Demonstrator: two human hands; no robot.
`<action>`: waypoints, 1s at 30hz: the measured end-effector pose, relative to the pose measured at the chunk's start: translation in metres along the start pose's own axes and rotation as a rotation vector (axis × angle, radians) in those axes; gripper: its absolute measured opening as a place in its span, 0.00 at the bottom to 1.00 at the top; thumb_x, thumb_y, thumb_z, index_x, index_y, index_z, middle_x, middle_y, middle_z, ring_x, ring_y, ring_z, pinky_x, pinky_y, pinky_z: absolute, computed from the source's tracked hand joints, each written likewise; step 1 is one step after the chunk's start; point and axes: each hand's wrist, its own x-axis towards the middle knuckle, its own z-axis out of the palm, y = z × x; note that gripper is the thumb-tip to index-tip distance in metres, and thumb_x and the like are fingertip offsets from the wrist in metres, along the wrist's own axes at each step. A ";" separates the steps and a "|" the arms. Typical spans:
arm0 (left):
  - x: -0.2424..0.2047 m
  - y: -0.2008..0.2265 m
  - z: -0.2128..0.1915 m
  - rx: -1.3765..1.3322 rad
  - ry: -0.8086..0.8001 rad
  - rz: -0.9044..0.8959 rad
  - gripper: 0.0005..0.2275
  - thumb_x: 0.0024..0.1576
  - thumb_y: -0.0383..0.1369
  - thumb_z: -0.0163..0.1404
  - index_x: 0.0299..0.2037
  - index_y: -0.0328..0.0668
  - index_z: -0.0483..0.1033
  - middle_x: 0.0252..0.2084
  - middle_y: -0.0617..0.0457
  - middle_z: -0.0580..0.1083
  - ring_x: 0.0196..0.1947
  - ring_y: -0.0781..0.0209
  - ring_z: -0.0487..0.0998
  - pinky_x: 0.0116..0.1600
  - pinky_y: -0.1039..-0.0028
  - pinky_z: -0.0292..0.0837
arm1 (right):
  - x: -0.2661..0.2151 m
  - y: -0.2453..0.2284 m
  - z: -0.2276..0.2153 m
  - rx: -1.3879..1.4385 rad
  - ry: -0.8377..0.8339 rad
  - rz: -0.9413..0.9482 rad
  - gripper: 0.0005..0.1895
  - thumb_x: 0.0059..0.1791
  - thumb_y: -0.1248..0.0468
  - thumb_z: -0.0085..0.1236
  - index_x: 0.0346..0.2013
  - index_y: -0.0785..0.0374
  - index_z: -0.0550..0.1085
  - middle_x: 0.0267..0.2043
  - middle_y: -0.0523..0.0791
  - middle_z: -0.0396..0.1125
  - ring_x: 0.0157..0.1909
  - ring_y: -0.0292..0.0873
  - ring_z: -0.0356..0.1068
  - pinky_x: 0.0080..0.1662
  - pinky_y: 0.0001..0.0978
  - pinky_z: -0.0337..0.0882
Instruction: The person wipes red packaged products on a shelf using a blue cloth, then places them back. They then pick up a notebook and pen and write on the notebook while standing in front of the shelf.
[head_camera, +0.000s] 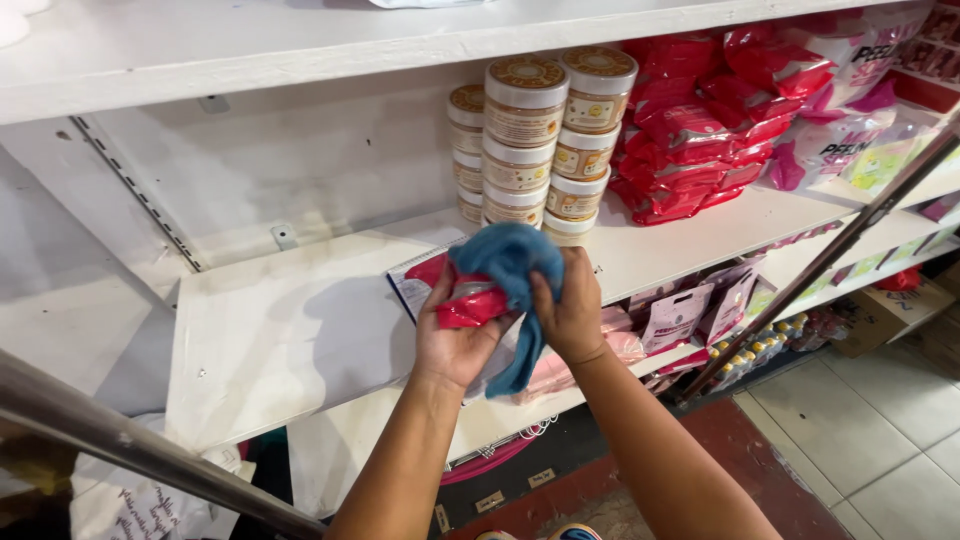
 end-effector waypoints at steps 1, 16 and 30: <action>-0.008 0.007 0.010 0.017 -0.029 0.031 0.21 0.61 0.45 0.47 0.59 0.41 0.71 0.58 0.43 0.74 0.59 0.45 0.74 0.64 0.49 0.68 | -0.002 0.006 0.007 0.039 0.022 0.165 0.16 0.53 0.63 0.58 0.53 0.67 0.69 0.48 0.57 0.67 0.48 0.60 0.69 0.51 0.47 0.70; -0.051 0.067 0.041 0.110 -0.106 0.116 0.26 0.57 0.49 0.50 0.60 0.41 0.70 0.60 0.43 0.73 0.59 0.39 0.74 0.64 0.39 0.63 | 0.024 -0.032 0.042 -0.144 -0.069 0.226 0.16 0.52 0.51 0.59 0.48 0.56 0.77 0.51 0.47 0.72 0.54 0.53 0.69 0.54 0.41 0.65; -0.025 0.030 0.041 0.688 0.003 0.239 0.27 0.60 0.47 0.49 0.65 0.40 0.63 0.52 0.52 0.71 0.52 0.60 0.73 0.58 0.66 0.69 | 0.036 -0.065 0.024 0.869 -0.363 1.034 0.31 0.46 0.61 0.63 0.61 0.62 0.63 0.48 0.48 0.70 0.47 0.40 0.71 0.48 0.33 0.72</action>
